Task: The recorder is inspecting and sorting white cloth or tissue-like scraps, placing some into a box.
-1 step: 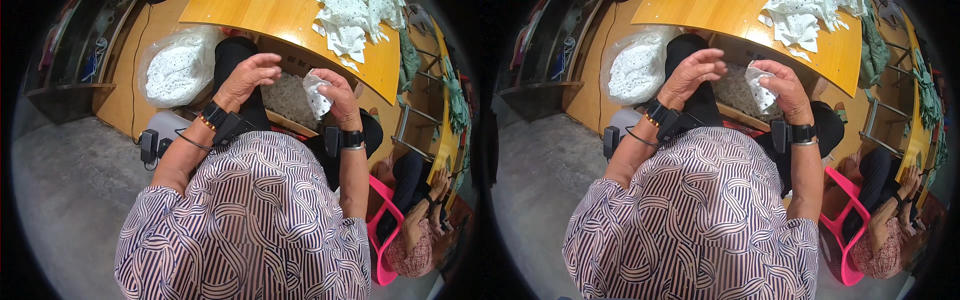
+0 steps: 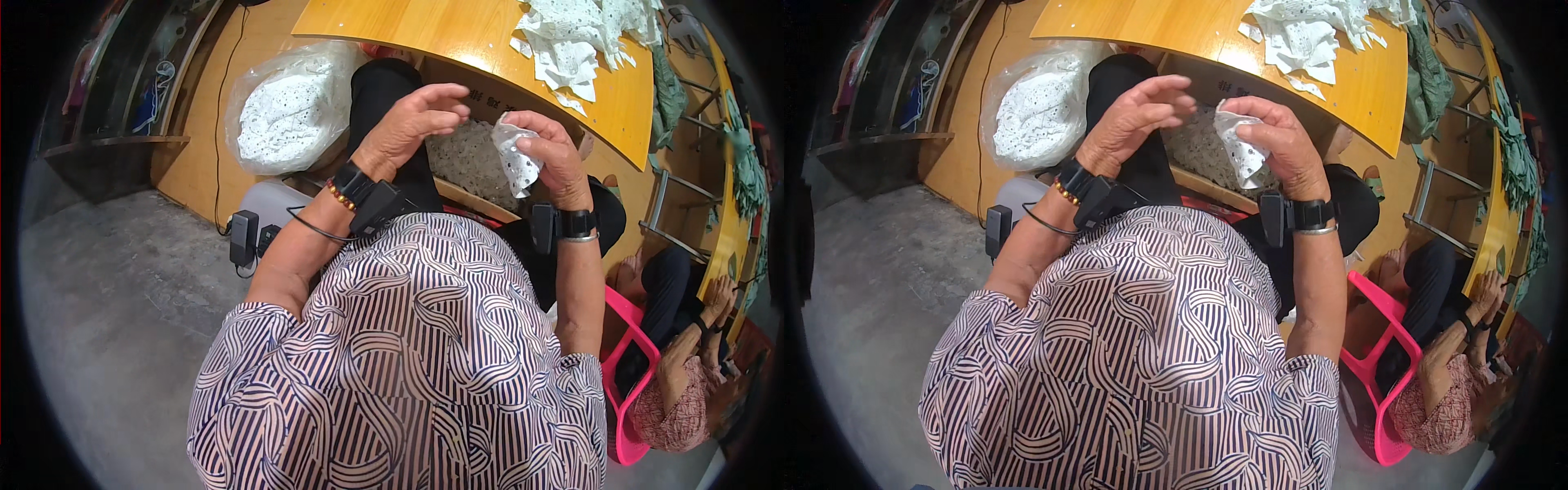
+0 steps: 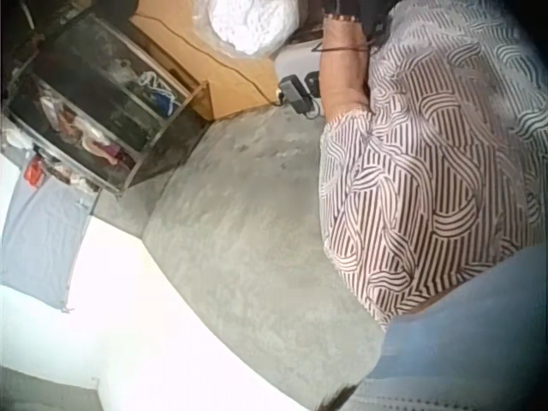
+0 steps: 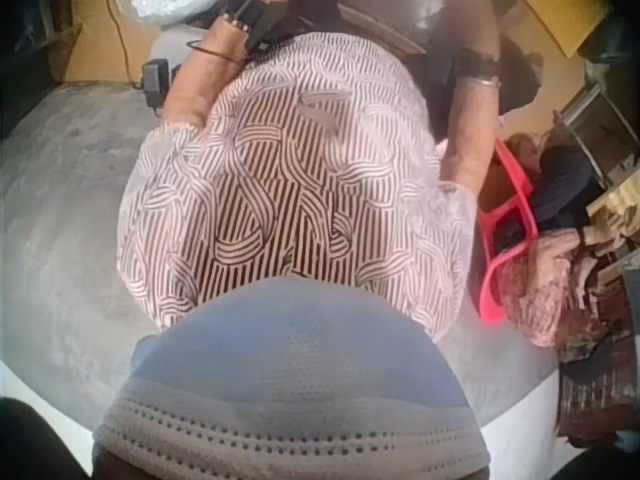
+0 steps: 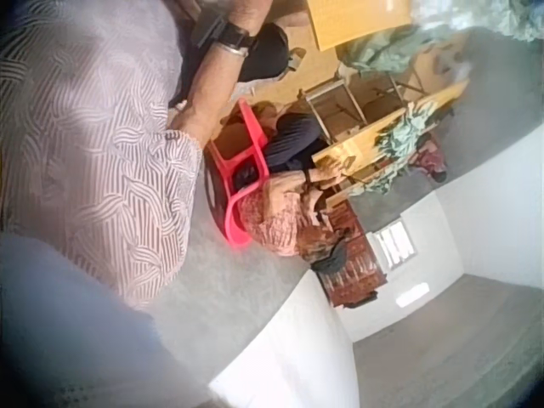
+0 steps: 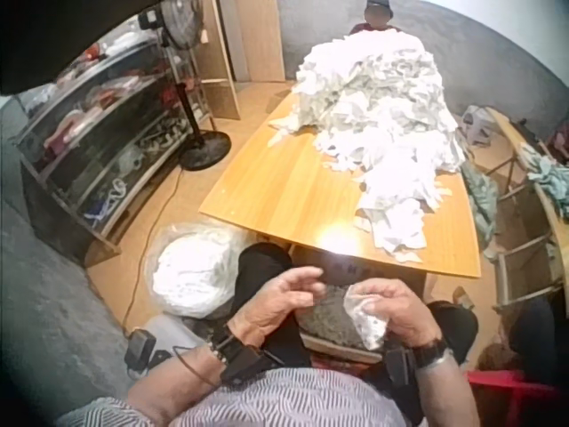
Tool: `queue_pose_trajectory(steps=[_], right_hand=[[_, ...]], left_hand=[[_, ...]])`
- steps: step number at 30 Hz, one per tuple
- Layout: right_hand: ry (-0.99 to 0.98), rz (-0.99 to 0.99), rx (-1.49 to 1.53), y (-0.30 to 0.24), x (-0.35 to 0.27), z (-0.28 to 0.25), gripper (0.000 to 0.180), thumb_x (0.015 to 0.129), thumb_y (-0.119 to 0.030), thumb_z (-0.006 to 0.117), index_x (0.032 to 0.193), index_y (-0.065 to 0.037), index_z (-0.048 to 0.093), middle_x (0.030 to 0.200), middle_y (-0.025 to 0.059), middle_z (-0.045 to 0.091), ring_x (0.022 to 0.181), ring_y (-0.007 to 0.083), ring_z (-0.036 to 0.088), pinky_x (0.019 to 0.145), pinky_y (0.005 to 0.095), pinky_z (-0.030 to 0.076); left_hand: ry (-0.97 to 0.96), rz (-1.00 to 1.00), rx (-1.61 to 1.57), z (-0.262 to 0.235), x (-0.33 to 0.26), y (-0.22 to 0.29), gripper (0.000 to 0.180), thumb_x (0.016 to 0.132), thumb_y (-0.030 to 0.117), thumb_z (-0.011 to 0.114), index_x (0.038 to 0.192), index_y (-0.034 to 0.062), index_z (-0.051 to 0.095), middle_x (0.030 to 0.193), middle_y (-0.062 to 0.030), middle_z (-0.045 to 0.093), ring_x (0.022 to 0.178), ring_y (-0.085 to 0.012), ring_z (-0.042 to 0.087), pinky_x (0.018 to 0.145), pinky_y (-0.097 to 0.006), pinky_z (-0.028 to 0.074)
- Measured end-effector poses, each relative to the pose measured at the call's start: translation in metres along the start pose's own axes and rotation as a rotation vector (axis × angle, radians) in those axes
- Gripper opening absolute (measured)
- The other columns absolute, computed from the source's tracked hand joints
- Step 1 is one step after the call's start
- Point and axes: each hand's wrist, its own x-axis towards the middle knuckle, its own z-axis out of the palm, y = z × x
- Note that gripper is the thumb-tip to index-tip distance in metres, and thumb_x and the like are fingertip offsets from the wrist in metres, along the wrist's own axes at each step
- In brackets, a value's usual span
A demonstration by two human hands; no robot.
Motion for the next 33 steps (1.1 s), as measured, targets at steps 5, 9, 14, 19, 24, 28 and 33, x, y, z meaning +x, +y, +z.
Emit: queue_pose_trajectory(steps=[5,9,14,19,24,28,33], right_hand=[[-0.079,0.122,-0.236,-0.01,0.016,0.017,0.03,0.075,-0.013,0.059,0.102,0.0,0.057,0.091,0.0029,0.06,0.079,0.0096,0.056,0.074,0.0217,0.044],[-0.036,0.142,-0.188,-0.011,0.015,0.011,0.029,0.079,-0.012,0.057,0.105,0.0,0.055,0.092,0.003,0.059,0.077,0.008,0.056,0.065,0.0199,0.047],[0.005,0.117,-0.177,-0.007,0.006,0.004,0.032,0.081,-0.015,0.058,0.109,-0.001,0.054,0.091,0.0039,0.058,0.076,0.0081,0.055,0.055,0.0192,0.048],[0.009,0.069,-0.148,-0.001,0.007,0.001,0.031,0.083,-0.015,0.056,0.11,-0.001,0.051,0.09,0.0046,0.059,0.071,0.0084,0.057,0.058,0.0194,0.049],[0.036,0.083,-0.188,-0.001,0.011,-0.007,0.03,0.08,-0.013,0.057,0.108,-0.002,0.054,0.079,0.0016,0.057,0.066,0.0078,0.054,0.059,0.02,0.048],[0.103,0.074,-0.222,0.001,0.007,-0.012,0.028,0.08,-0.011,0.056,0.107,-0.003,0.054,0.073,0.0004,0.057,0.063,0.0075,0.054,0.058,0.0202,0.047],[0.103,0.032,-0.428,-0.015,0.0,0.01,0.021,0.079,-0.008,0.057,0.1,-0.004,0.058,0.075,-0.0021,0.054,0.065,0.0048,0.05,0.058,0.0181,0.043]], left_hand=[[-0.237,-0.027,0.046,0.031,0.013,-0.015,0.054,0.068,0.006,0.07,0.116,-0.0004,0.046,0.098,-0.0068,0.056,0.09,-0.0149,0.055,0.081,-0.026,0.045],[-0.27,-0.186,-0.169,0.029,0.01,-0.025,0.041,0.073,0.004,0.065,0.11,-0.0024,0.049,0.102,-0.01,0.059,0.092,-0.0173,0.059,0.081,-0.027,0.047],[-0.173,-0.257,-0.206,0.024,0.003,-0.018,0.034,0.076,0.006,0.064,0.107,-0.0024,0.053,0.1,-0.0113,0.061,0.087,-0.0191,0.061,0.078,-0.029,0.05],[-0.199,-0.3,-0.285,0.023,0.0,-0.016,0.036,0.077,0.006,0.062,0.11,-0.003,0.051,0.101,-0.0125,0.06,0.087,-0.0195,0.062,0.078,-0.03,0.05],[-0.186,-0.332,-0.393,0.012,0.0,-0.019,0.036,0.08,0.007,0.059,0.113,-0.0036,0.05,0.103,-0.0137,0.06,0.089,-0.0207,0.061,0.079,-0.031,0.05],[-0.122,-0.251,-0.562,0.003,0.003,-0.011,0.034,0.082,0.009,0.056,0.112,-0.005,0.051,0.103,-0.0136,0.06,0.09,-0.0217,0.061,0.081,-0.034,0.049],[0.1,0.104,-0.672,-0.095,-0.013,0.039,0.035,0.081,0.011,0.058,0.112,-0.0031,0.05,0.108,-0.0162,0.058,0.095,-0.027,0.058,0.086,-0.042,0.045]])
